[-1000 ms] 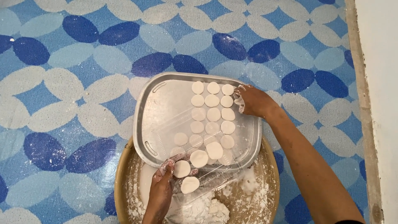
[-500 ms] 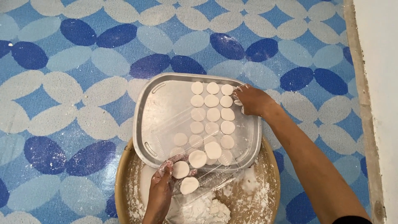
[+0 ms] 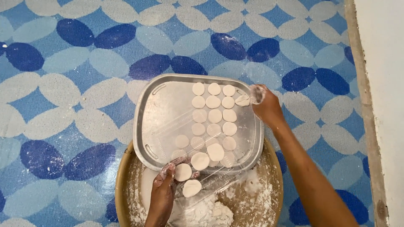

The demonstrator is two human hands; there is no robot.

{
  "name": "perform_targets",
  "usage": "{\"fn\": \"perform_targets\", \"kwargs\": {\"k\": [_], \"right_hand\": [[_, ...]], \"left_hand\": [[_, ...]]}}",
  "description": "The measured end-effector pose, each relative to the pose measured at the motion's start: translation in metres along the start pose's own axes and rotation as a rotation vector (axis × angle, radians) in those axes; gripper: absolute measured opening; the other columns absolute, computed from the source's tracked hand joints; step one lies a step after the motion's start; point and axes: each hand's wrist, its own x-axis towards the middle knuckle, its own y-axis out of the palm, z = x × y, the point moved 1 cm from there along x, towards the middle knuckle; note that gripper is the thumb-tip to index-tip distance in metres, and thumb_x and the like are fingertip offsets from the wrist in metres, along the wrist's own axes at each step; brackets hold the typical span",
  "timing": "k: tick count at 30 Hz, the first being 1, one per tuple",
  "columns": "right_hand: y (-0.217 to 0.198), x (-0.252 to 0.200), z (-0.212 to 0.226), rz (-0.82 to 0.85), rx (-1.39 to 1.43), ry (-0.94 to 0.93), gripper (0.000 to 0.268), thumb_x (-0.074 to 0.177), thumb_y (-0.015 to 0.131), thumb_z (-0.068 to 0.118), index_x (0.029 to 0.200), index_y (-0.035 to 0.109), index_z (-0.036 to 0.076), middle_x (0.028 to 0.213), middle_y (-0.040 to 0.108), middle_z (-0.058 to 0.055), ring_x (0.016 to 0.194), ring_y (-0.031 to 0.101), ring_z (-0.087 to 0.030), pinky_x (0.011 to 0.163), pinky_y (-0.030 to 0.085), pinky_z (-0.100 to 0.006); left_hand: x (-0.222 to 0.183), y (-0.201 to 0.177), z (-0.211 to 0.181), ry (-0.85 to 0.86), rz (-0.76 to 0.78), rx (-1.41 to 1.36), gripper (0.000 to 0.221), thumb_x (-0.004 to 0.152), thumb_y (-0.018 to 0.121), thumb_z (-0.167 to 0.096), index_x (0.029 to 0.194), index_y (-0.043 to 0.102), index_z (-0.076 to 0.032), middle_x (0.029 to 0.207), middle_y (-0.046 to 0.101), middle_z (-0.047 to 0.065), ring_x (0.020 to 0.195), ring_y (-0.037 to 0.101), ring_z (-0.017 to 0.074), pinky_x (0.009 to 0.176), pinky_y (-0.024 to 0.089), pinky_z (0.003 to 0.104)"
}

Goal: Packing small circular dough discs from a metal tray into a plastic container while sitting on the floor.

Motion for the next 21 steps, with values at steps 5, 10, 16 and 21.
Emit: {"fn": "perform_targets", "kwargs": {"k": [5, 10, 16, 21], "right_hand": [[0.045, 0.03, -0.077, -0.104, 0.879, 0.405, 0.019, 0.094, 0.051, 0.004, 0.105, 0.064, 0.013, 0.097, 0.067, -0.004, 0.088, 0.063, -0.019, 0.085, 0.052, -0.034], [0.059, 0.037, -0.052, -0.207, 1.346, 0.617, 0.021, 0.092, 0.042, 0.007, 0.109, 0.055, 0.007, 0.138, 0.061, -0.018, 0.132, 0.057, -0.035, 0.119, 0.042, -0.048], [0.059, 0.024, -0.031, -0.349, 1.171, 0.626, 0.013, 0.089, 0.046, 0.008, 0.078, 0.05, 0.013, 0.132, 0.065, -0.014, 0.115, 0.067, -0.036, 0.095, 0.053, -0.045], [0.034, 0.012, -0.036, 0.089, -0.504, -0.361, 0.058, 0.101, 0.051, 0.013, 0.157, 0.04, 0.016, 0.165, 0.037, -0.01, 0.152, 0.032, -0.034, 0.112, 0.04, -0.057]], "left_hand": [[-0.004, 0.002, -0.002, -0.032, -0.056, 0.086, 0.059, 0.088, 0.061, -0.021, 0.142, 0.053, 0.003, 0.139, 0.066, 0.026, 0.125, 0.063, 0.0374, 0.101, 0.051, 0.05], [-0.017, 0.008, -0.011, -0.072, -0.127, 0.226, 0.069, 0.088, 0.062, -0.032, 0.149, 0.047, -0.004, 0.146, 0.065, 0.018, 0.129, 0.063, 0.0308, 0.101, 0.052, 0.047], [-0.017, 0.013, -0.012, -0.065, -0.081, 0.129, 0.061, 0.088, 0.063, -0.026, 0.144, 0.056, -0.002, 0.14, 0.068, 0.018, 0.13, 0.062, 0.0288, 0.109, 0.049, 0.043], [-0.016, 0.012, -0.014, -0.041, -0.056, 0.157, 0.061, 0.088, 0.063, -0.029, 0.141, 0.06, 0.0, 0.137, 0.071, 0.019, 0.126, 0.065, 0.0289, 0.106, 0.051, 0.041]]}}
